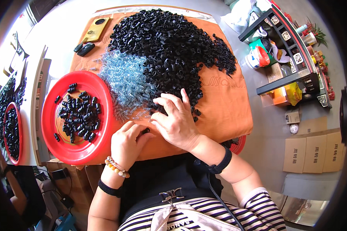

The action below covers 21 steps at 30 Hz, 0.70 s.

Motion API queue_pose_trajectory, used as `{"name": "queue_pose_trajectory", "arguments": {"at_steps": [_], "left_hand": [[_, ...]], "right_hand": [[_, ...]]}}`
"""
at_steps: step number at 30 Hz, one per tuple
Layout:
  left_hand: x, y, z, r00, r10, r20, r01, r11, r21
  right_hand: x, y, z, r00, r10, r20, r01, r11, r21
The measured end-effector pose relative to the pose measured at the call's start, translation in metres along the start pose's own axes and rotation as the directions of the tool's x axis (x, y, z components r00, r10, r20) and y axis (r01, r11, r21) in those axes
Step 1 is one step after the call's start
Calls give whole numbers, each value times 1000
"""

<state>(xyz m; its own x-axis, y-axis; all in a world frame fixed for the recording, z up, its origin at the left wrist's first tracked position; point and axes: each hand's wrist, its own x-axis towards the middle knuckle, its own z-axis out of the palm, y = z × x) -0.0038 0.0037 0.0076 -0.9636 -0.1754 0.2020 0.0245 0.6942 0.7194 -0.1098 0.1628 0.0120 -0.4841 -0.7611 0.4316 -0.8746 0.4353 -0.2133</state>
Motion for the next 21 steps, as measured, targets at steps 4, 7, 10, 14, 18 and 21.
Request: {"name": "queue_pose_trajectory", "arguments": {"at_steps": [4, 7, 10, 14, 18, 21], "left_hand": [[0, 0, 2, 999, 31, -23, -31, 999, 24], [-1, -1, 3, 999, 34, -26, -33, 999, 18], [-1, -2, 5, 998, 43, -43, -42, 999, 26], [0, -1, 5, 999, 33, -44, -32, 999, 31], [-1, -1, 5, 999, 18, -37, -16, 999, 49], [-1, -2, 5, 997, 44, -57, -41, 998, 37]], "right_hand": [[1, 0, 0, 1000, 5, 7, -5, 1000, -9], [1, -2, -1, 1000, -7, 7, 7, 1000, 0], [-3, -5, -4, 1000, 0, 5, 0, 1000, 25], [-6, -7, -7, 999, -31, -5, 31, 999, 32], [-6, -11, -7, 997, -64, 32, 64, 998, 10], [-4, -12, -9, 995, -85, 55, 85, 996, -9]]}}
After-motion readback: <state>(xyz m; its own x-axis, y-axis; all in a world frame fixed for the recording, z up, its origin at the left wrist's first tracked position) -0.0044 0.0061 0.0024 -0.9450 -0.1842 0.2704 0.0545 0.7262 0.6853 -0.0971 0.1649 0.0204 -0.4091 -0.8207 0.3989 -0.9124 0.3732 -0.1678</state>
